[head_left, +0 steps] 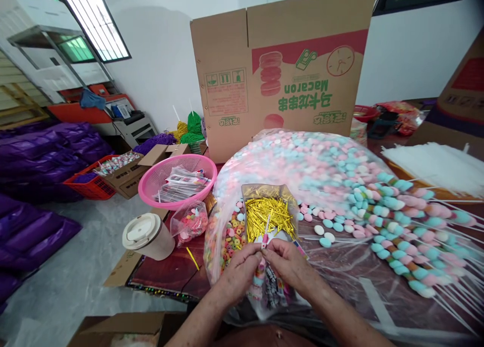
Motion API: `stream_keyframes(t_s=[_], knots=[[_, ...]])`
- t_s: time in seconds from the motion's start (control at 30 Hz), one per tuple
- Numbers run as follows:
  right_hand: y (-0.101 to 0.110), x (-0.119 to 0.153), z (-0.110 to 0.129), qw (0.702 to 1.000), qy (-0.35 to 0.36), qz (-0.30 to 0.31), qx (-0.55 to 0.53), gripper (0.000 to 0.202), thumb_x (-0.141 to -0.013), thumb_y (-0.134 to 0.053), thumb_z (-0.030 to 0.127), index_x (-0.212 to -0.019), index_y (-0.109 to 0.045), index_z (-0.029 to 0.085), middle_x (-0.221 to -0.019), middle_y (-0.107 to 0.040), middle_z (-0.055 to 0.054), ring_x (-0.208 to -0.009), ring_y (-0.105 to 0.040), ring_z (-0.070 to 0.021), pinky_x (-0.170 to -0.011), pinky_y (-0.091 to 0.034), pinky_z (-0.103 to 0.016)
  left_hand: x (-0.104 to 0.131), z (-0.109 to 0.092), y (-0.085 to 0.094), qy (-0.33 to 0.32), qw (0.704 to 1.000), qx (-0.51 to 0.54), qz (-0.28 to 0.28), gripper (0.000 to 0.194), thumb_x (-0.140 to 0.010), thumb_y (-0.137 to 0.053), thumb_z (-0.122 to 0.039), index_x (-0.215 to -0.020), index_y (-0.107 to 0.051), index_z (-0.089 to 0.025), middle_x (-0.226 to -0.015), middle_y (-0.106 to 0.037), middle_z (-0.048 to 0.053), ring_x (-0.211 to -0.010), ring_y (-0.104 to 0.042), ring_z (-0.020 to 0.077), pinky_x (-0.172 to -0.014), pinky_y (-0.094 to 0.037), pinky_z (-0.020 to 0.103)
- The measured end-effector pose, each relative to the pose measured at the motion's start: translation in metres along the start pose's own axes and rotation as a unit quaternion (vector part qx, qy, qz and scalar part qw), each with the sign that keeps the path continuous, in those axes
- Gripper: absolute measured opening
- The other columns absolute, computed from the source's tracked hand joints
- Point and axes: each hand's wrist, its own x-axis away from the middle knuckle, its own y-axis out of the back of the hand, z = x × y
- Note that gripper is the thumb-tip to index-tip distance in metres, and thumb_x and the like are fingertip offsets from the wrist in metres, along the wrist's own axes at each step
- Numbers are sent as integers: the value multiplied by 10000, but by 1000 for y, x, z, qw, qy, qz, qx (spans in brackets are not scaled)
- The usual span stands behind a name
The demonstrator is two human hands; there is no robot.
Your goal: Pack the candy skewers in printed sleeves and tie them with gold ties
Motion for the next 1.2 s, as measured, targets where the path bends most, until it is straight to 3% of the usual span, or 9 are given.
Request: stream_keyframes(t_s=[0.2,0.33,0.43,0.53,0.67,0.9,1.03,1.1,1.2], knots=[[0,6,0,998,38,-43,20,290,-759,-472,391,-545,-418,203,-491,-447,41,-479,-387,-103,-466,-302,-215,1,2,1,-41,997,-14,68,319,-800,-517,-435,-694,-565,-137,-600,-475,-18,-564,-403,94,-528,-309,215],[1,9,-1,997,21,-69,-24,307,-721,-545,475,-628,-466,194,-487,-434,55,-445,-362,-91,-426,-274,-204,0,-3,-4,-20,993,117,10,299,-741,-608,-385,-603,-576,-122,-516,-490,-22,-474,-401,75,-492,-287,219],[9,15,8,999,48,5,-12,290,-787,-499,467,-734,-533,185,-476,-398,70,-419,-351,-87,-416,-266,-201,0,-5,-3,42,973,225,32,232,-626,-718,-329,-650,-640,-111,-516,-543,-6,-459,-451,83,-488,-325,228],[24,23,27,977,164,117,69,306,-873,-434,366,-669,-568,182,-567,-476,36,-535,-436,-97,-519,-331,-206,1,-7,2,137,947,268,116,269,-506,-790,-283,-642,-664,-88,-505,-582,20,-444,-501,100,-483,-371,242],[34,27,38,952,212,184,123,311,-897,-425,320,-659,-576,185,-576,-488,44,-541,-423,-82,-520,-313,-188,2,-12,3,167,935,269,161,224,-471,-804,-190,-593,-642,-95,-505,-614,32,-443,-547,110,-504,-416,243],[15,14,4,966,171,-60,182,323,-866,-422,364,-593,-402,192,-534,-427,44,-503,-354,-93,-474,-276,-205,-3,-8,-8,150,921,360,-1,398,-510,-811,-173,-870,-643,-154,-578,-636,-1,-454,-557,103,-499,-425,223],[13,16,-1,959,188,-60,205,300,-883,-388,323,-610,-403,199,-548,-453,34,-511,-394,-101,-474,-296,-204,-5,-9,-18,126,923,354,-80,346,-446,-837,-167,-730,-644,-119,-584,-638,12,-501,-568,101,-524,-422,208],[12,18,-2,938,223,-76,253,292,-897,-363,286,-627,-428,196,-569,-496,18,-522,-438,-110,-492,-309,-214,-5,-9,-26,98,925,347,-117,325,-436,-840,-206,-669,-633,-112,-555,-617,3,-488,-545,92,-513,-408,203],[9,17,-4,870,287,-178,360,327,-922,-296,229,-649,-471,186,-578,-532,-18,-526,-470,-133,-511,-302,-248,-6,-4,-38,6,939,298,-174,315,-489,-815,-296,-679,-629,-127,-599,-612,-4,-527,-534,92,-543,-411,211]])
